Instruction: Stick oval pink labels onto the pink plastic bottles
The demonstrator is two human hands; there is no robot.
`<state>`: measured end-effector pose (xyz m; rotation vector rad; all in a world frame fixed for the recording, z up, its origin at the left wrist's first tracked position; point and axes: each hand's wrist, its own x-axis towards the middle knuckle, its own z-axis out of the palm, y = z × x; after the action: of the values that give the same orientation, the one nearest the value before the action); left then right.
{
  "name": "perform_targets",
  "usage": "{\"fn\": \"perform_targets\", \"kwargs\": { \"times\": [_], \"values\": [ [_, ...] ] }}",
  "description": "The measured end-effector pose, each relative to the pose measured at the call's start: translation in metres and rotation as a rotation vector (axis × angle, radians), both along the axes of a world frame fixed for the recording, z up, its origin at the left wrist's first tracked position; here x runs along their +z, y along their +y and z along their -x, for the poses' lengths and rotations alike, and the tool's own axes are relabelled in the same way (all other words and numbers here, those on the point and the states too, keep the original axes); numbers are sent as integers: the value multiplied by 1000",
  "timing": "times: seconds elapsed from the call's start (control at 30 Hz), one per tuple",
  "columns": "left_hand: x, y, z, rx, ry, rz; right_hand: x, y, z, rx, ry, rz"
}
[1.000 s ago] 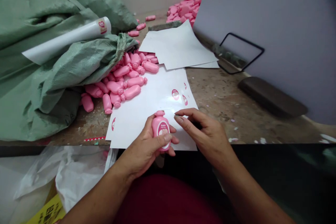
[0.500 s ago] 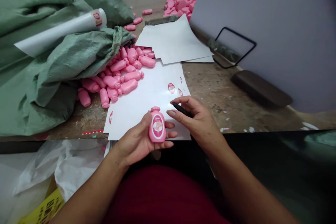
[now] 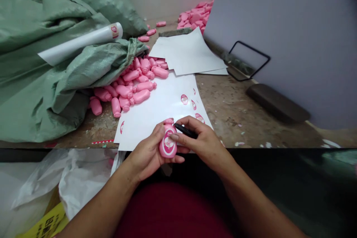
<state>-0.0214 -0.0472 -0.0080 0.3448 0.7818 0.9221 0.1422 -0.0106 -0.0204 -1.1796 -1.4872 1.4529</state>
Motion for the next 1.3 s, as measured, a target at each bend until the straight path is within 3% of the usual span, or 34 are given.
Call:
{"fn": "perform_targets", "kwargs": {
  "times": [0.17,0.27,0.37,0.47,0.57,0.63,0.73,0.8,0.9,1.0,1.13,1.2,1.3],
  "values": [
    [3,-3,4,-5,103,-44,3,3,0,7,10,-31],
    [9,-20,40,-38,315,-94,3,7,-7,-61,-78,-62],
    [17,-56,102,-132,709,-81,-2,16,-16,-163,-155,-91],
    [24,-90,159,-138,1228,-89,-11,25,-21,-248,-211,-111],
    [25,-85,184,-57,1749,-203,-24,34,-30,-278,-314,-161],
    [22,-53,186,-61,2021,-390,-34,40,-39,-303,-433,-209],
    [14,12,182,-292,2229,-751,-44,46,-53,-295,-608,-284],
    [7,48,181,-403,2189,-895,-44,43,-58,-244,-647,-394],
    [-2,77,189,-462,2117,-1009,-40,30,-52,-78,-676,-625],
    [-9,82,203,-508,2174,-1031,-35,17,-39,3,-757,-738],
    [-5,65,201,-553,2269,-821,-27,8,-34,71,-685,-688],
    [3,55,187,-424,2300,-729,-22,13,-40,86,-594,-547],
    [19,52,152,-155,2199,-751,-16,35,-52,-38,-510,-304]
  ]
}}
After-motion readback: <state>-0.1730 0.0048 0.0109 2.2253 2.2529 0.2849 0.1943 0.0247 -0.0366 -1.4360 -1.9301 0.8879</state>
